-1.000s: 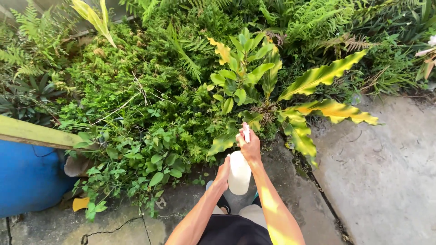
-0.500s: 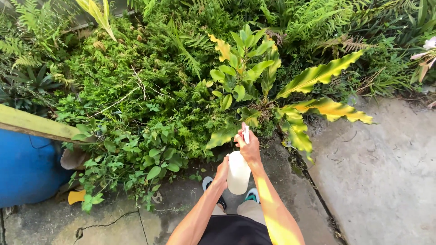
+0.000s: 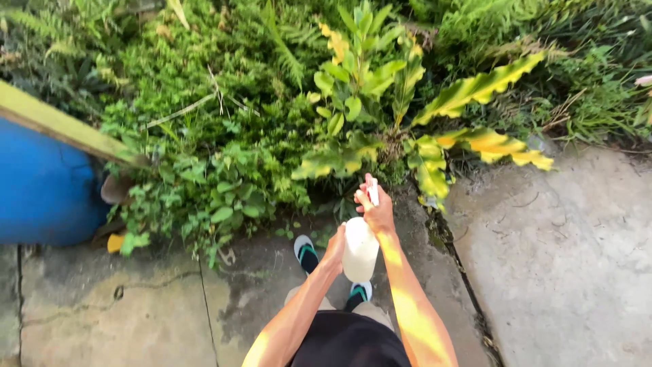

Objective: Misting various garden plants using a hand-held spray bottle

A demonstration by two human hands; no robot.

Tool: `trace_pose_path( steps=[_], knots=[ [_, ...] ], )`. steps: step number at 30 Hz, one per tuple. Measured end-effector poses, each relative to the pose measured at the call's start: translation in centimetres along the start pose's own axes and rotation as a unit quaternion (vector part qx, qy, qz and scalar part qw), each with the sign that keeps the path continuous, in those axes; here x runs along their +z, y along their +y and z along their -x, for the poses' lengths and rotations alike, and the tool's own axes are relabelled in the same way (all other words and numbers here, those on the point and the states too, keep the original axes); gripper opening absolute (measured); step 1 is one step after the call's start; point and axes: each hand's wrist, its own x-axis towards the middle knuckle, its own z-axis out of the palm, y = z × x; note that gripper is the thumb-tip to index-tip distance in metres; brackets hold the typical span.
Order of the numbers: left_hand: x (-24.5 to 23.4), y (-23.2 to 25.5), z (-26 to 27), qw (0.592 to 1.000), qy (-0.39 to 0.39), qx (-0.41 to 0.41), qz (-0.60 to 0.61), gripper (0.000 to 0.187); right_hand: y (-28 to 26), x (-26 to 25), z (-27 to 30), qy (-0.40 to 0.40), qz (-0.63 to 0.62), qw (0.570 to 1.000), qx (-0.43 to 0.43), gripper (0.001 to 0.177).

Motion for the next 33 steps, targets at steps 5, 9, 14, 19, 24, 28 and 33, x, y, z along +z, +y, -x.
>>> trace_pose_path(
  steps=[5,9,14,19,24,28,33],
  knots=[
    [0.9,-5.6,1.8,0.998,0.020,-0.012,0.060,0.066,3.7,-2.9,2.3,-0.049,0.041,0.998,0.025,0.010],
    [0.5,-8.3,3.4,0.994,0.030,-0.025,0.105,0.070,5.1,-4.3,4.2,-0.069,0.059,0.995,0.036,0.010],
    [0.2,-8.7,5.8,0.995,0.032,-0.014,0.094,0.071,2.6,-4.4,7.1,-0.086,0.026,0.996,0.022,0.012],
    [-1.0,-9.9,3.3,0.996,0.041,-0.017,0.072,0.067,2.9,-4.0,7.1,-0.104,0.039,0.994,0.009,0.007],
    [-1.3,-8.9,3.6,0.993,0.060,-0.031,0.100,0.068,2.1,-2.1,6.9,-0.132,0.030,0.991,-0.010,0.006],
    [-2.2,-9.0,3.6,0.992,0.064,-0.043,0.104,0.068,3.4,-0.6,6.8,-0.139,0.041,0.989,-0.011,0.025],
    [-4.0,-8.2,3.5,0.989,0.065,-0.041,0.124,0.060,3.7,0.9,6.7,-0.129,0.091,0.987,0.010,0.004]
  ],
)
